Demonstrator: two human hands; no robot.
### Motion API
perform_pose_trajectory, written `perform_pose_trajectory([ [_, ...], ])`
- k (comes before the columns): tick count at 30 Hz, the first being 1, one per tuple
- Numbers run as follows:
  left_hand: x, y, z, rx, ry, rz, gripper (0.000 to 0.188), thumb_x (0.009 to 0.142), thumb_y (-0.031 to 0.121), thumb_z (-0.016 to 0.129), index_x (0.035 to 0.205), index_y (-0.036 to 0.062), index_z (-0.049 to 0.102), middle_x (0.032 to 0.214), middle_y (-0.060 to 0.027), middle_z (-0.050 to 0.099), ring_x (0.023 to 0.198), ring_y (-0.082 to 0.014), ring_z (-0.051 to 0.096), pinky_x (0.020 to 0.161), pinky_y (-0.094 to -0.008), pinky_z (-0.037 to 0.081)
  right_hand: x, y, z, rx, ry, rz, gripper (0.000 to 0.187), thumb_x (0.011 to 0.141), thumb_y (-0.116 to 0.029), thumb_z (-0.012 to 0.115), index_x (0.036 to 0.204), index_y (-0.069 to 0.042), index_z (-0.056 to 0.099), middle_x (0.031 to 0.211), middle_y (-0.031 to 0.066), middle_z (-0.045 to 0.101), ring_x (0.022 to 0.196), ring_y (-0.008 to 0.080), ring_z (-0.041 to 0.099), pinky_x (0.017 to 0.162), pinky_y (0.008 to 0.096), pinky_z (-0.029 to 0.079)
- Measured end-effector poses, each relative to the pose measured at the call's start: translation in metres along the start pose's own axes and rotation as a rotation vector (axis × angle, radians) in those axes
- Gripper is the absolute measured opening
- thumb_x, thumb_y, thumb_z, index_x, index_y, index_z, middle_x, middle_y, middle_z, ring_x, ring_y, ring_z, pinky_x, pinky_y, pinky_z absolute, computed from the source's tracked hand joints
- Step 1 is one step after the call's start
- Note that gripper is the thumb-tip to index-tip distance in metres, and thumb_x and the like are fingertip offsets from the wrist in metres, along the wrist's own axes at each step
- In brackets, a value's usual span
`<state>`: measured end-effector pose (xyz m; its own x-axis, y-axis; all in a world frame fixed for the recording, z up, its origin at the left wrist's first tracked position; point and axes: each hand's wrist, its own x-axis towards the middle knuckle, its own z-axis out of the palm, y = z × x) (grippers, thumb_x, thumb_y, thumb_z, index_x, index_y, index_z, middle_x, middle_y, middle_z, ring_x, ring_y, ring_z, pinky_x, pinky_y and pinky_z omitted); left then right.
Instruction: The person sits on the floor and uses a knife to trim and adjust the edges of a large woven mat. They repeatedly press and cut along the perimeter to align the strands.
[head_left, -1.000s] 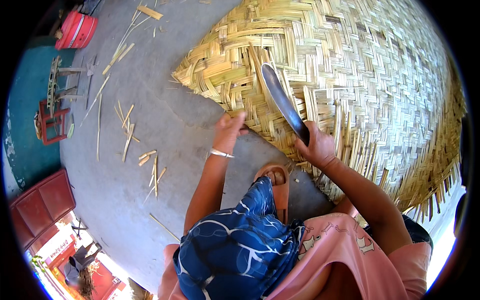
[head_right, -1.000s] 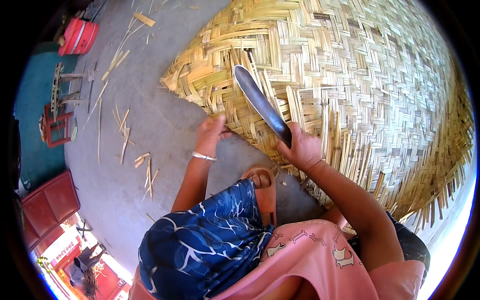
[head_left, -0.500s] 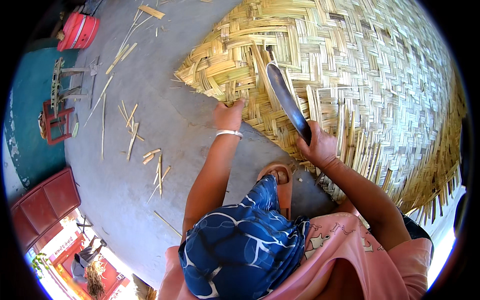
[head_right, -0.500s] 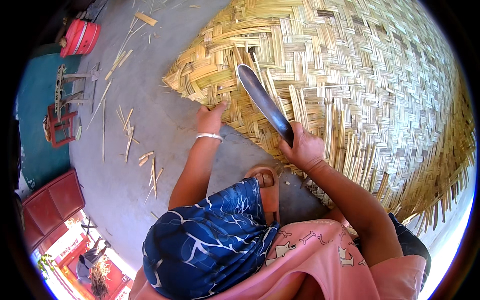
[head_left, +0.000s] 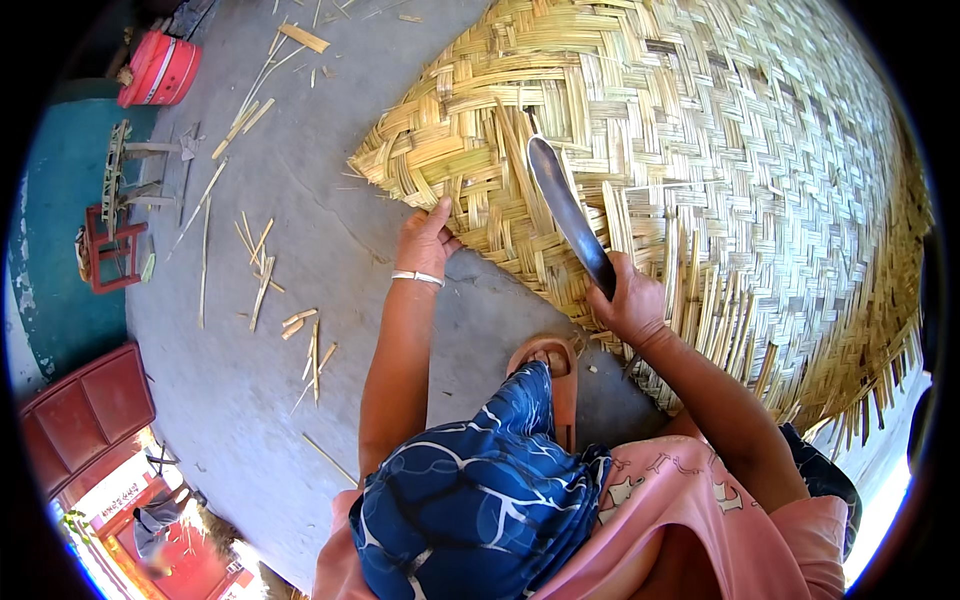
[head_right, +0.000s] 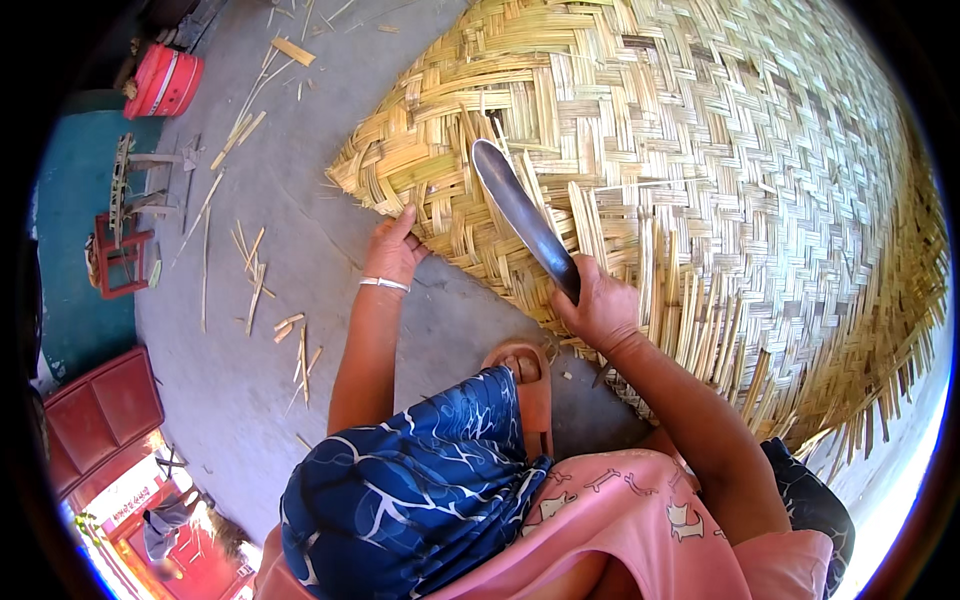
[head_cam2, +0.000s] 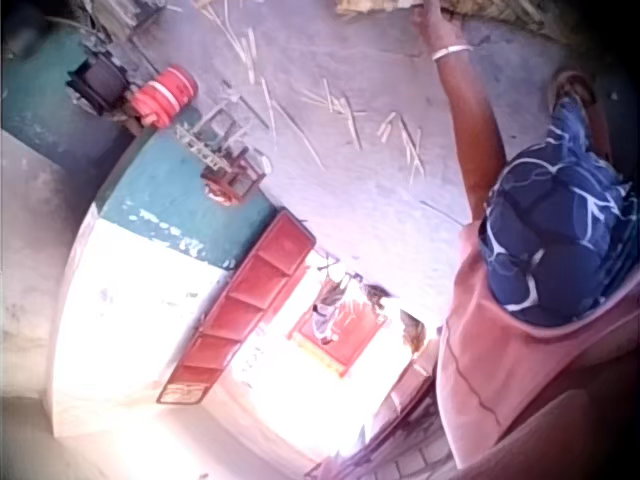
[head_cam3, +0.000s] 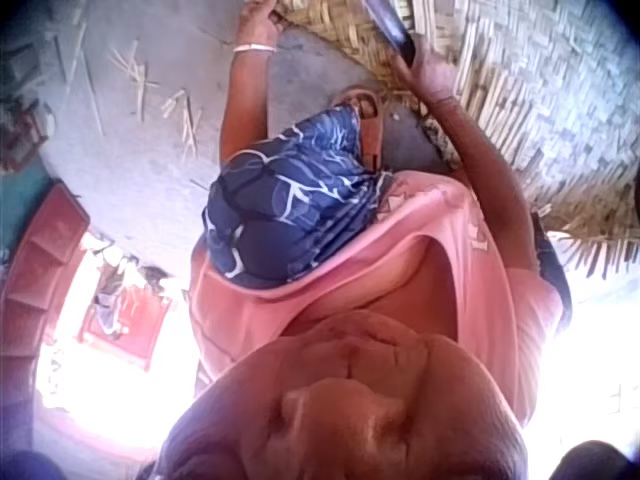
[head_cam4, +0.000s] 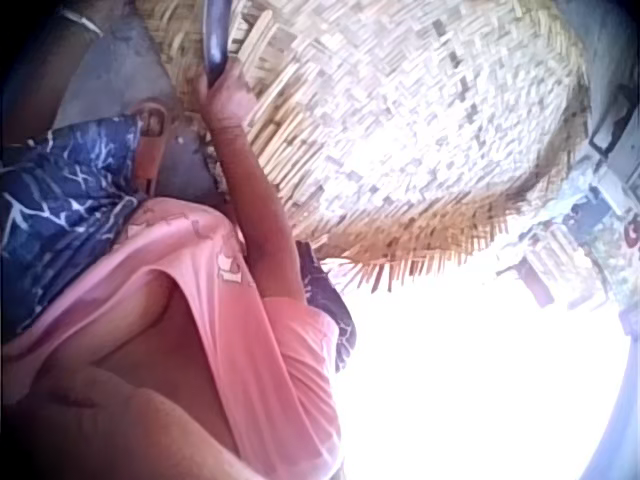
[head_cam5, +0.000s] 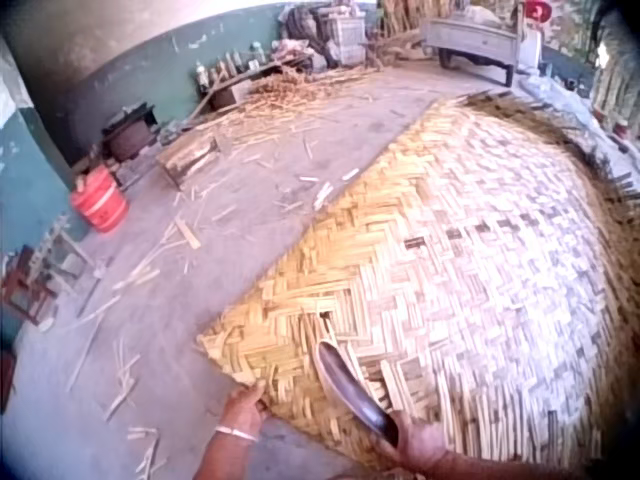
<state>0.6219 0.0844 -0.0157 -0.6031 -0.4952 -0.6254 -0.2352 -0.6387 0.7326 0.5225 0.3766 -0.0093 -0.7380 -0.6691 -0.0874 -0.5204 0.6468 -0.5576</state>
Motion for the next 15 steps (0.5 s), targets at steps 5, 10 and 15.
perform_pose_trajectory([
  [5, 0.022, -0.013, 0.002, 0.345, 0.292, 0.157, 0.039, 0.082, 0.027, 0.073, 0.104, -0.0032, 0.061, 0.100, -0.0133, 0.067, 0.087, -0.0220, 0.064, 0.078, -0.0360, 0.051, -0.001, -0.003, 0.004, 0.001, 0.025, -0.017, 0.036, 0.080, -0.035, 0.063, 0.101, -0.009, 0.051, 0.072, 0.0122, 0.064, 0.057, 0.0301, 0.063, 0.051, 0.0425, 0.050],
  [10, 0.019, -0.020, 0.026, 0.686, 0.585, 0.277, 0.043, 0.077, 0.032, 0.077, 0.092, -0.0061, 0.064, 0.088, -0.0134, 0.067, 0.082, -0.0222, 0.064, 0.073, -0.0337, 0.050, -0.001, -0.004, 0.005, -0.024, -0.013, 0.014, 0.035, 0.080, -0.036, 0.062, 0.099, -0.009, 0.050, 0.072, 0.0124, 0.064, 0.057, 0.0310, 0.063, 0.051, 0.0430, 0.050],
  [15, -0.001, -0.013, 0.005, 0.369, 0.387, 0.206, 0.048, 0.077, 0.031, 0.078, 0.102, -0.0036, 0.057, 0.087, -0.0075, 0.062, 0.075, -0.0164, 0.060, 0.064, -0.0307, 0.049, 0.002, 0.001, -0.001, 0.032, -0.064, 0.064, 0.036, 0.081, -0.037, 0.062, 0.101, -0.010, 0.050, 0.069, 0.0130, 0.064, 0.059, 0.0322, 0.064, 0.054, 0.0445, 0.050],
])
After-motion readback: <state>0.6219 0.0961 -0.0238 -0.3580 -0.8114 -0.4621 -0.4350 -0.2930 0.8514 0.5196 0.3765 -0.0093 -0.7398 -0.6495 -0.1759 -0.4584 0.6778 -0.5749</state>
